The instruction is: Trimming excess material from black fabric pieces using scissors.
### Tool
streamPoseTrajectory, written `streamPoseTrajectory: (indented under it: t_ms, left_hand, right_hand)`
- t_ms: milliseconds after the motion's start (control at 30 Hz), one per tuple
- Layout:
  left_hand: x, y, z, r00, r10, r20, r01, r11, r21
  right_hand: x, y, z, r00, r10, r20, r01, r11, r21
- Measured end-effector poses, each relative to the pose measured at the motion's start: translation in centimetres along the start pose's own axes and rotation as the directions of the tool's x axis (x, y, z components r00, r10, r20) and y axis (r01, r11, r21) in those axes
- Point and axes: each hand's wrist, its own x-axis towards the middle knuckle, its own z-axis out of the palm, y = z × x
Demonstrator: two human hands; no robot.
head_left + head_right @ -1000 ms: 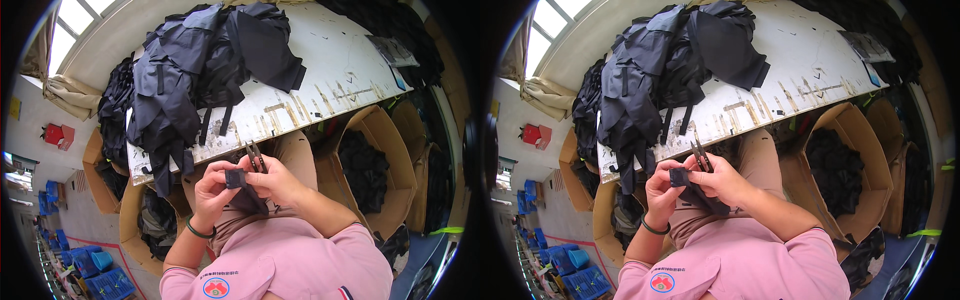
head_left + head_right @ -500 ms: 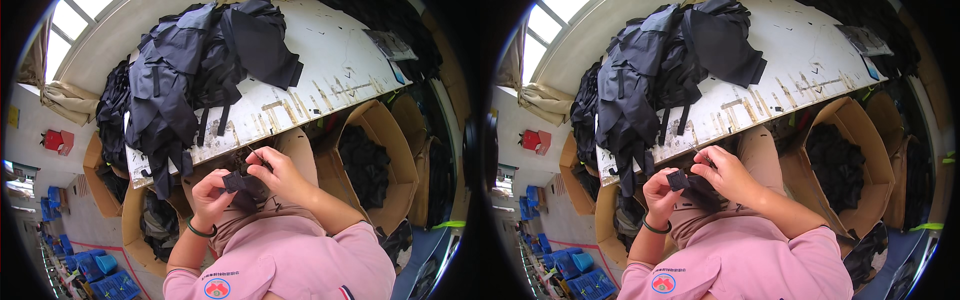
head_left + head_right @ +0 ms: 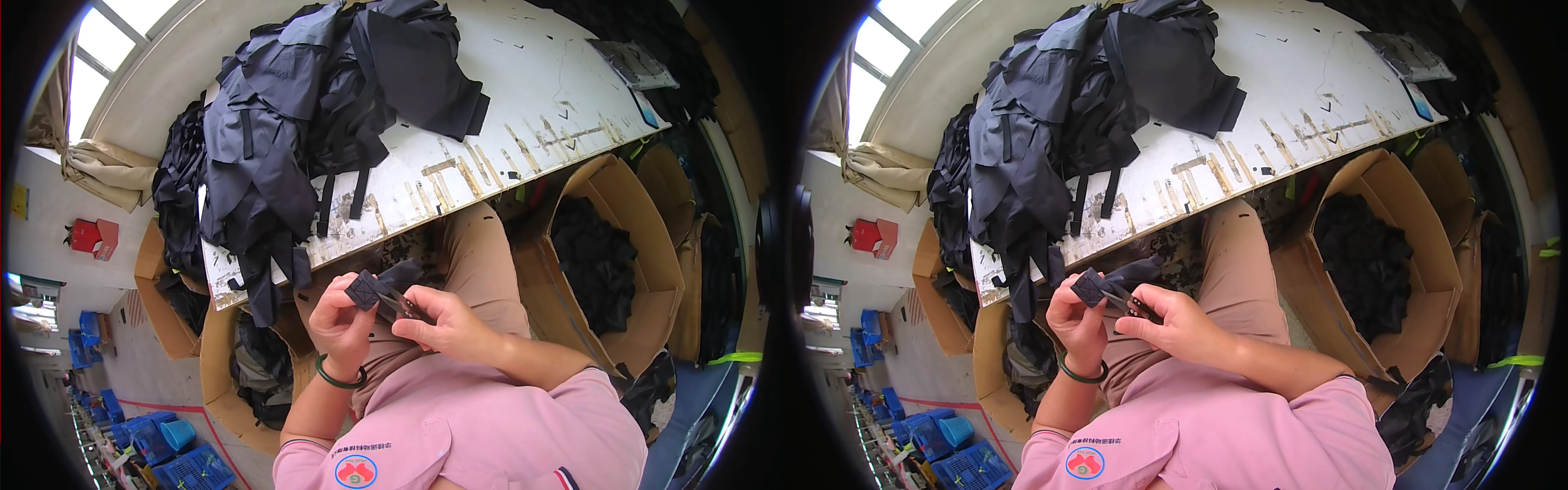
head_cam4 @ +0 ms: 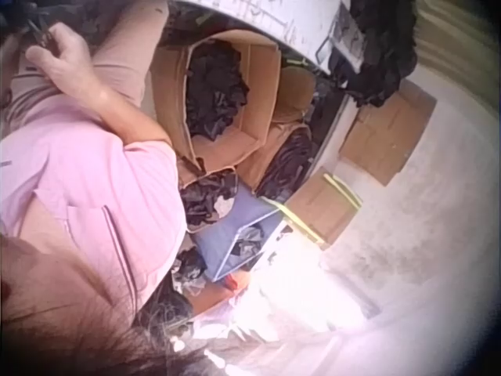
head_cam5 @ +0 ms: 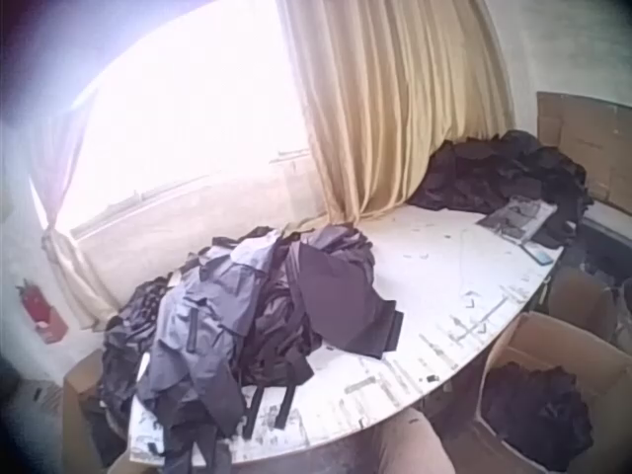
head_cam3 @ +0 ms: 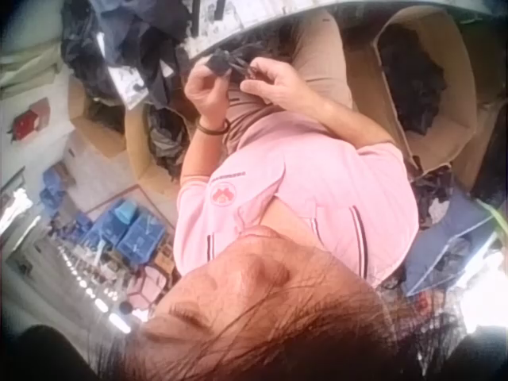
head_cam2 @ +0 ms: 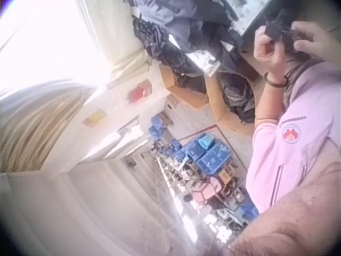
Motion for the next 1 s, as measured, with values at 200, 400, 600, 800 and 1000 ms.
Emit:
streamPoseTrajectory:
  t_ms: [200, 400, 600, 800, 1000]
  left_hand:
    - [-0.39, -0.14, 0.29, 1.000, 0.012, -0.005, -0.012, 1.000, 0.029]
    - [-0.33, -0.27, 0.34, 0.996, 0.082, 0.046, -0.086, 0.991, 0.098]
    - [-0.20, -0.58, -0.02, 0.993, 0.100, 0.069, -0.107, 0.989, 0.099]
    - [0.03, -0.66, -0.25, 0.990, 0.112, 0.090, -0.121, 0.988, 0.097]
    - [0.20, -0.72, -0.41, 0.973, 0.165, 0.162, -0.189, 0.971, 0.147]
  right_hand:
    - [0.36, -0.02, 0.59, 0.979, -0.188, -0.078, 0.161, 0.952, -0.262]
    - [0.54, 0.12, 0.53, 0.931, -0.344, -0.121, 0.263, 0.864, -0.430]
    - [0.47, 0.05, 0.22, 0.947, -0.308, -0.090, 0.244, 0.872, -0.424]
    - [0.32, 0.03, 0.14, 0.970, -0.224, -0.092, 0.178, 0.918, -0.354]
    - [0.54, 0.00, 0.15, 0.958, -0.277, -0.077, 0.223, 0.886, -0.407]
